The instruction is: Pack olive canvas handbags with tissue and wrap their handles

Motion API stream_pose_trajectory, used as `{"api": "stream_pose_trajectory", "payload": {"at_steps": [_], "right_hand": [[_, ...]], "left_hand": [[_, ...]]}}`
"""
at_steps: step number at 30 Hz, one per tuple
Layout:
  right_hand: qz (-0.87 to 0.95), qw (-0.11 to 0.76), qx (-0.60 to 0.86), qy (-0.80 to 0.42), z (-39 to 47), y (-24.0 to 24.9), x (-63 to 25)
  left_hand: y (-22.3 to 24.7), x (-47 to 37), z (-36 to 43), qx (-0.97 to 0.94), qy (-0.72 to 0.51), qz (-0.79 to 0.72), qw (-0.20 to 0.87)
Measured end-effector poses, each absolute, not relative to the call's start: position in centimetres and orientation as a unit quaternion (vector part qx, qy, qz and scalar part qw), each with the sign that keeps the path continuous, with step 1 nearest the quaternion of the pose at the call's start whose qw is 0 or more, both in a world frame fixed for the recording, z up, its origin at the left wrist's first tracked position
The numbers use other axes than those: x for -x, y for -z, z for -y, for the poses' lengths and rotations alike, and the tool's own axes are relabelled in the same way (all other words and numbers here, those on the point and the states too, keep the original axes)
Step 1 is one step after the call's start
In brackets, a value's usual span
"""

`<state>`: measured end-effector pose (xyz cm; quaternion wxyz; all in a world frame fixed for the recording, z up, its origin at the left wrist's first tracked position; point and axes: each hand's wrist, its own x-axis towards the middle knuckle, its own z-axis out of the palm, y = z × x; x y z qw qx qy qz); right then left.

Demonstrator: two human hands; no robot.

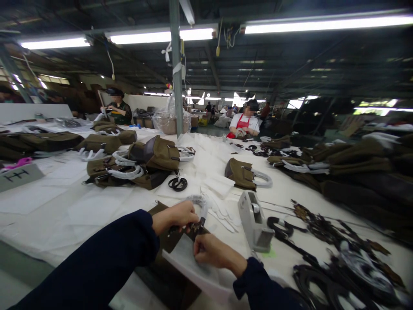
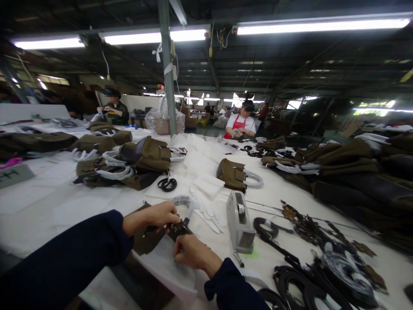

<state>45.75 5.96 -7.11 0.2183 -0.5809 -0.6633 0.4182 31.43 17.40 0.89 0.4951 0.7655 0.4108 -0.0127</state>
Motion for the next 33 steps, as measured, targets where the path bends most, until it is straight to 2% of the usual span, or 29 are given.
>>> {"api": "stream_pose_trajectory", "payload": {"at_steps": [5,12,18,26,33], "right_hand": [[0.638,0.276,0.605,-0.388,-5.4,7.9,-45.5],[0.567,0.409,0.631,-0.338,-6.0,8.6,-46.3],[0.589,0.393,0.653,-0.269,-7.9,8.5,-45.8],[0.628,0.364,0.607,-0.324,-6.4,8.0,-46.9],[0.575,0.44,0.622,-0.297,-6.4,9.4,-45.1]], "left_hand": [[-0.7,-31.8,-16.4,-0.743,-0.005,-0.414,0.526],[-1.3,-29.6,-14.3,-0.696,-0.029,-0.412,0.587],[-0.3,-29.3,-14.5,-0.69,-0.005,-0.422,0.588],[3.0,-28.1,-13.1,-0.636,0.025,-0.476,0.607],[1.1,-29.6,-13.6,-0.645,0.005,-0.455,0.613]]}}
